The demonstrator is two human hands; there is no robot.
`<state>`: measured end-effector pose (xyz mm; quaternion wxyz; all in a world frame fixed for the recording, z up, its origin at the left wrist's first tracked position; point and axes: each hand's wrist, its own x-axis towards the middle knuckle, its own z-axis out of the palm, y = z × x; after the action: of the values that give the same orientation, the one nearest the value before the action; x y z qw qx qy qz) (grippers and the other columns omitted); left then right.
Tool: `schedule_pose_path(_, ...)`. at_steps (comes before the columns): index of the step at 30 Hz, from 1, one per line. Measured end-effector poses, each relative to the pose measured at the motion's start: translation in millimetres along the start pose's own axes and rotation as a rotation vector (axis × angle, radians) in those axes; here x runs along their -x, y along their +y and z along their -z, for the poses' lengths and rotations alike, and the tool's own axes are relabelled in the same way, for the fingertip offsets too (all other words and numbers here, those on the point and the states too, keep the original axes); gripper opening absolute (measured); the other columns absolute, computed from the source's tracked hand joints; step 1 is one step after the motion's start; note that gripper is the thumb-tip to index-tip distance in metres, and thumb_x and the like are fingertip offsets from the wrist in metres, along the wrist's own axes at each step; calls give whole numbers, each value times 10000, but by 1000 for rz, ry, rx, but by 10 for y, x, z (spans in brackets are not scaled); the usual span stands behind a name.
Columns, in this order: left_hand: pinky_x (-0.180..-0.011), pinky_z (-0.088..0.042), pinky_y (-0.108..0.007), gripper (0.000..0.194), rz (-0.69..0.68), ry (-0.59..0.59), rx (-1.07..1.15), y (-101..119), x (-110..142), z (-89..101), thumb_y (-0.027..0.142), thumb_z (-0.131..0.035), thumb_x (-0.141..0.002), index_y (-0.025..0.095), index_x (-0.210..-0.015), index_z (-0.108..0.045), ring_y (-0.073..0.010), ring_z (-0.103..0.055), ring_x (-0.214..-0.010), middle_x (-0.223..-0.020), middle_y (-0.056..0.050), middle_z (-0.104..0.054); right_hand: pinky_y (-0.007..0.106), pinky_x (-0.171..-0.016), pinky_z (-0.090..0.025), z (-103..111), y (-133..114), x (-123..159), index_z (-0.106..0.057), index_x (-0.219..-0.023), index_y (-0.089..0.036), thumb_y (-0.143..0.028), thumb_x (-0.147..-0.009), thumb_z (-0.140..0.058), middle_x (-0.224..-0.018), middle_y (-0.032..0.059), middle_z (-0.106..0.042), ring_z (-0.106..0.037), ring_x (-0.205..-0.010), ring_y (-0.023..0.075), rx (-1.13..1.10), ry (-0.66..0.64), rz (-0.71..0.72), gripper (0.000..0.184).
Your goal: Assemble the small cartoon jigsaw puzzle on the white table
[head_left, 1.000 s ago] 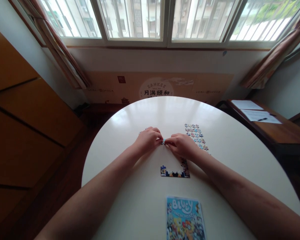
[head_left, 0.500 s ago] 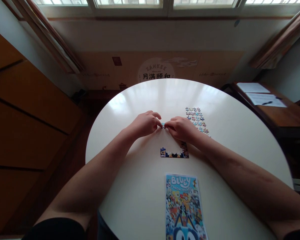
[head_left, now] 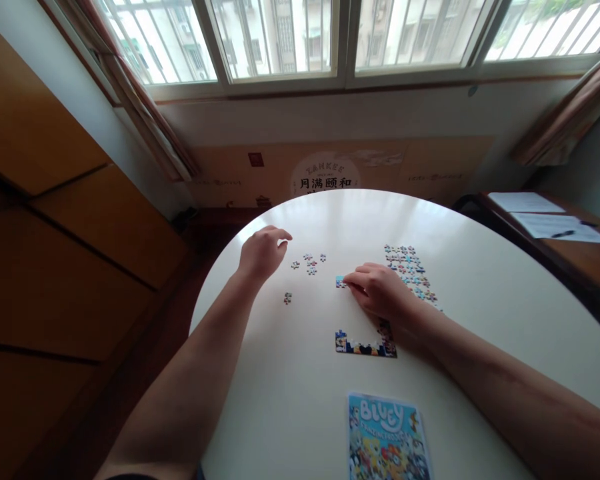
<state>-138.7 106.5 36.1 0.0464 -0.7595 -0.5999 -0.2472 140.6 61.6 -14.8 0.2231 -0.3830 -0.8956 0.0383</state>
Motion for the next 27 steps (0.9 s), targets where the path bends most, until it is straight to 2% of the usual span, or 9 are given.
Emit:
schedule_pose_path(2,-740,-529,-300,194,47,-36,-53,-71,-3,-11,170,-607,-865,227,-930,-780,-198,-669,-820,-1002,-42,-740,325,-730,-415,15,-12,5,-736,-907,-203,-167,-913,-497,-779,54,-696,-583,-749,196,10,58,12,242)
schedule_pose_path(5,-755,-539,-303,174,48,-147,-92,-92,16,-55,212,-618,-864,230,-900,-787,-228,-680,-900,-995,-48,-750,326,-721,-416,33,-27,13,-730,-894,-204,-169,-908,-509,-727,39,-685,-572,-706,190,24,137,15,225)
schedule_pose_path(9,-819,-536,-308,195,26,-259,-72,-14,42,-108,207,-609,-881,238,-968,-780,-226,-679,-965,-1063,-32,-745,323,-687,-421,21,-5,22,-729,-912,-204,-172,-906,-523,-700,27,-680,-575,-688,192,19,251,15,208)
schedule_pose_path(13,-880,-523,-327,235,-1,-298,-61,65,53,-145,160,-588,-898,236,-1021,-774,-238,-652,-1050,-1121,-36,-736,341,-704,-436,1,23,24,-730,-913,-210,-163,-898,-548,-679,14,-676,-561,-678,199,18,312,16,189)
schedule_pose_path(18,-959,-499,-383,274,-40,-249,-38,72,58,-233,115,-569,-904,226,-1052,-771,-263,-605,-1102,-1148,-45,-730,439,-875,-425,-11,17,18,-740,-899,-232,-163,-894,-584,-819,30,-732,-612,-878,255,84,317,-10,171)
schedule_pose_path(23,-1035,-456,-449,250,-63,-202,-32,119,65,-332,198,-593,-932,218,-1117,-759,-288,-554,-1201,-1278,-87,-670,568,-1072,-341,-72,32,18,-735,-1035,-227,-174,-911,-556,-1085,68,-732,-576,-1172,327,107,256,-31,224)
schedule_pose_path(27,-1024,-459,-449,154,-134,-224,-24,182,73,-272,228,-646,-900,233,-944,-794,-293,-546,-1206,-1268,-84,-664,661,-1138,-245,-92,37,25,-731,-1059,-232,-129,-883,-529,-1223,79,-690,-491,-1317,362,131,246,-45,287)
